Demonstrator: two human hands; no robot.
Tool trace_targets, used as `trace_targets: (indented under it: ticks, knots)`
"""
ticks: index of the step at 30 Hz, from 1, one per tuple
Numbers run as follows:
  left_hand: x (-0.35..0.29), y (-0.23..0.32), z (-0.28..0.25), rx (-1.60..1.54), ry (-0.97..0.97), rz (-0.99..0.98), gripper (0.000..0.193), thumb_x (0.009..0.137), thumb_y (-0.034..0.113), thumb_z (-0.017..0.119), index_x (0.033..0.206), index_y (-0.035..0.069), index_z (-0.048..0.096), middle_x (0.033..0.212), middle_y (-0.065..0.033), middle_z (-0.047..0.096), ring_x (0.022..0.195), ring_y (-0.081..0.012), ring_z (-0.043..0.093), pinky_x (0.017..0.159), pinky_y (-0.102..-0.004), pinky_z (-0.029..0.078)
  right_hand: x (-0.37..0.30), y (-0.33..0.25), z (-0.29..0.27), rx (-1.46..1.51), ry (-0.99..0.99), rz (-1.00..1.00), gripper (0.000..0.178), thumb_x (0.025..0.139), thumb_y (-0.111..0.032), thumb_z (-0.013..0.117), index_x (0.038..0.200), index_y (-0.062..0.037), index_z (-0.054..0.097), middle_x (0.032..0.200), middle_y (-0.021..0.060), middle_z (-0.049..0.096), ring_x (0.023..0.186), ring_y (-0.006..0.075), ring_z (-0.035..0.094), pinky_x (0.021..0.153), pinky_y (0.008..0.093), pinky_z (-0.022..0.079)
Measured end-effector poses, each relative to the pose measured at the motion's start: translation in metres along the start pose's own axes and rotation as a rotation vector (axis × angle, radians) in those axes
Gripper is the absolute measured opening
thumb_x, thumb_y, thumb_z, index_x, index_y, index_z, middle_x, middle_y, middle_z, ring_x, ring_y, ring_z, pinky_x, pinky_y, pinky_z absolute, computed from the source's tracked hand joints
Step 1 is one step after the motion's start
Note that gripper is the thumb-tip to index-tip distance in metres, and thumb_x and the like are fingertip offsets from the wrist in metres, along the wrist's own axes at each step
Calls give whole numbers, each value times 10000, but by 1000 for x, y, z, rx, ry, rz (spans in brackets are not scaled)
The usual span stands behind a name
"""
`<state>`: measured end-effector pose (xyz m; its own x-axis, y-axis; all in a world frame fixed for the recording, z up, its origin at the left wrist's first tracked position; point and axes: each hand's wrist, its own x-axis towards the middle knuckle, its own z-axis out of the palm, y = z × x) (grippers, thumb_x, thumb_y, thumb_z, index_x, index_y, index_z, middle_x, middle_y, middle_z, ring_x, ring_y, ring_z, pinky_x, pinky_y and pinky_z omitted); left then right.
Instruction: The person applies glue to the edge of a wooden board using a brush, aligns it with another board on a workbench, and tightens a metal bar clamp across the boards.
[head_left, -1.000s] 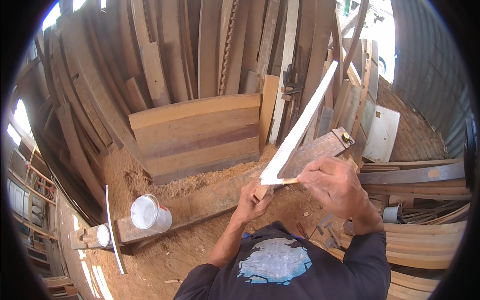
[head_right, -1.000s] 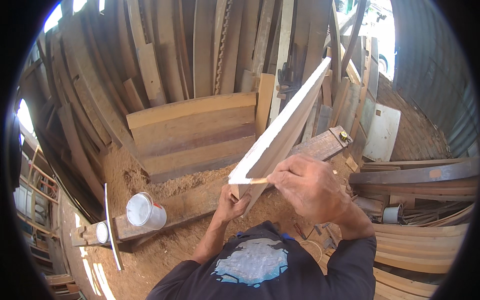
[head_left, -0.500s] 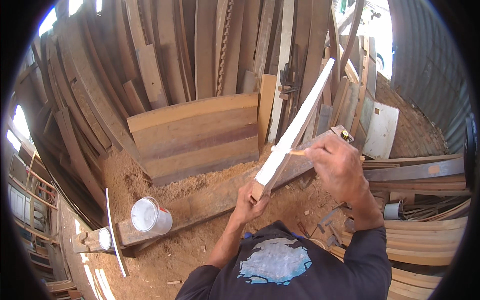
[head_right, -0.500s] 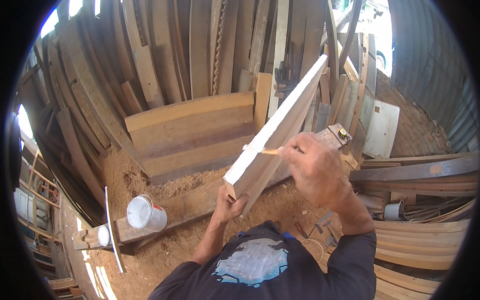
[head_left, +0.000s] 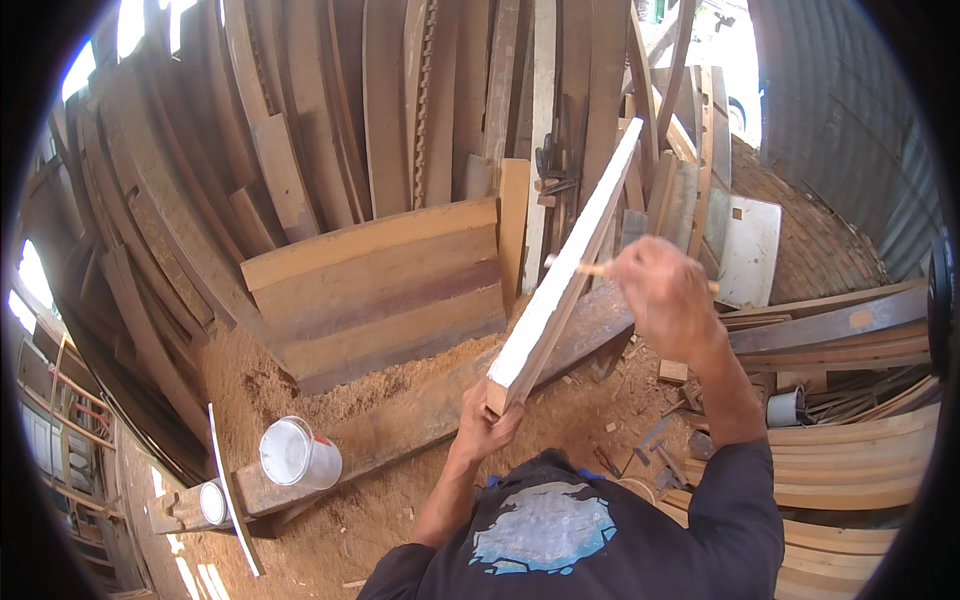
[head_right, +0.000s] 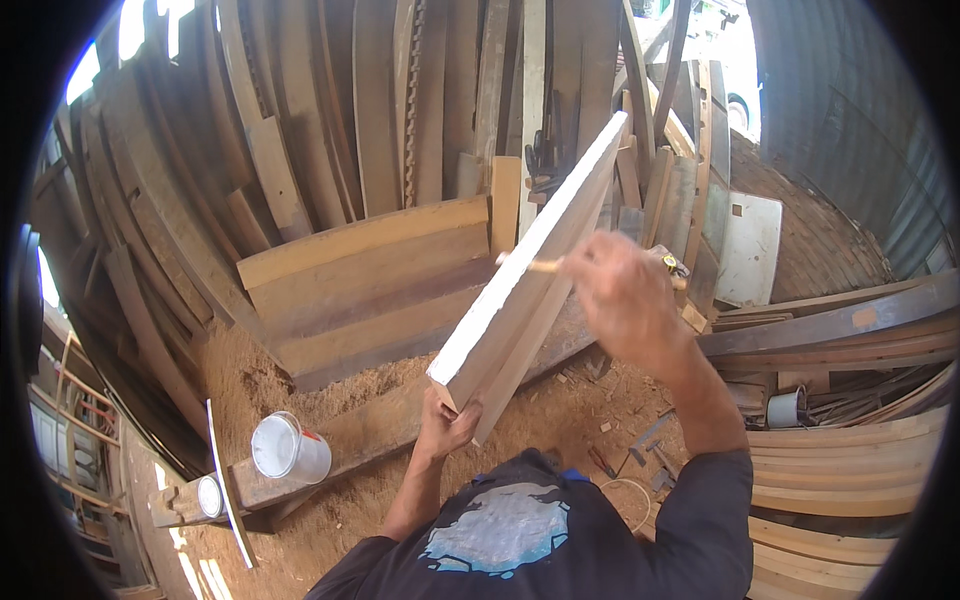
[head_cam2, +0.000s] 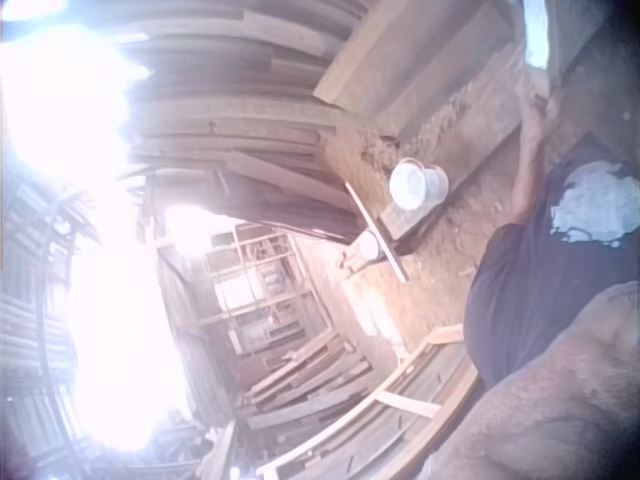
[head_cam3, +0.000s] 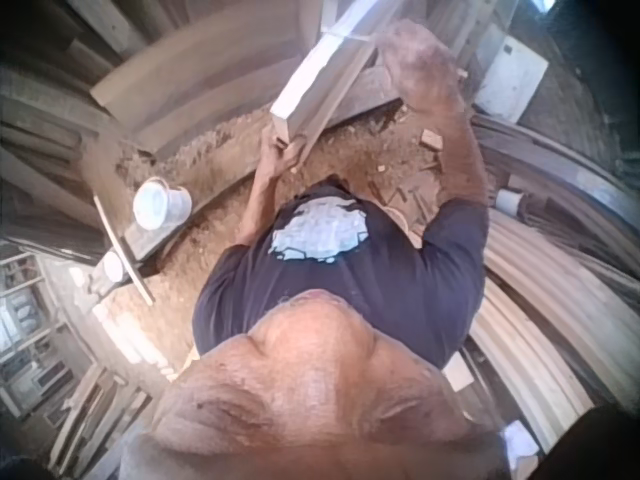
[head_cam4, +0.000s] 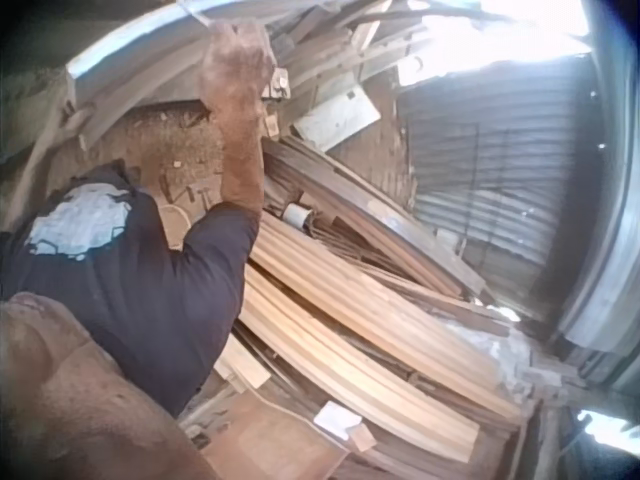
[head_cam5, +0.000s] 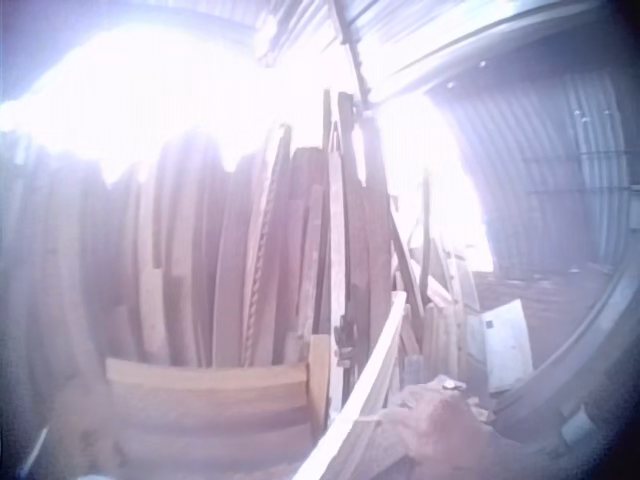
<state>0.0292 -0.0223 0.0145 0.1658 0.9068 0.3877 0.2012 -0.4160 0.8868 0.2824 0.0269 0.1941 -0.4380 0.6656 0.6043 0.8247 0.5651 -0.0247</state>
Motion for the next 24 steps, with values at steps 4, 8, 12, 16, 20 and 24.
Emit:
trace_targets:
  ticks: [4, 8, 12, 16, 20, 24]
  knots:
    - [0, -5, 7, 1, -6, 13, 215, 739, 53, 626, 937, -18, 583, 751, -131, 590, 640, -219, 580, 604, -321, 468, 19, 80, 10, -150, -102, 265, 140, 898, -90, 526, 904, -46, 659, 803, 125, 582, 722, 242, 574, 639, 385, 483]
    - [0, -8, 11, -55, 20, -31, 220, 736, 45, 623, 942, -20, 584, 744, -116, 590, 640, -216, 574, 602, -322, 465, 21, 80, -1, -156, -53, 245, 139, 877, -78, 534, 924, -41, 659, 834, 150, 600, 743, 273, 592, 709, 389, 499]
    - [-7, -16, 1, -20, 33, -110, 226, 738, 35, 619, 951, -30, 583, 751, -108, 597, 643, -194, 566, 597, -311, 466, 1, 21, 2, 218, -51, -74, 95, 866, -52, 572, 898, -21, 657, 805, 129, 611, 761, 246, 606, 676, 348, 510]
    - [0, 2, 1, -69, 88, -83, 250, 726, 26, 616, 966, -38, 584, 777, -111, 605, 679, -180, 565, 626, -290, 469, 12, 29, -3, 130, -29, -14, 96, 866, -59, 575, 897, -16, 655, 784, 132, 595, 748, 261, 599, 678, 374, 503]
    - [0, -3, 1, 31, 44, -43, 250, 713, 42, 613, 951, -29, 581, 778, -102, 601, 684, -196, 557, 642, -312, 475, 37, 130, 38, 0, 36, 190, 131, 879, -88, 548, 916, -41, 664, 815, 155, 611, 807, 305, 616, 746, 418, 495]
    - [-9, -1, 7, -14, 79, -117, 262, 702, 61, 645, 944, -30, 598, 755, -82, 607, 658, -177, 552, 628, -311, 479, 64, 211, 62, -116, 17, 365, 157, 873, -103, 529, 921, -58, 672, 909, 178, 642, 908, 336, 626, 827, 443, 485]
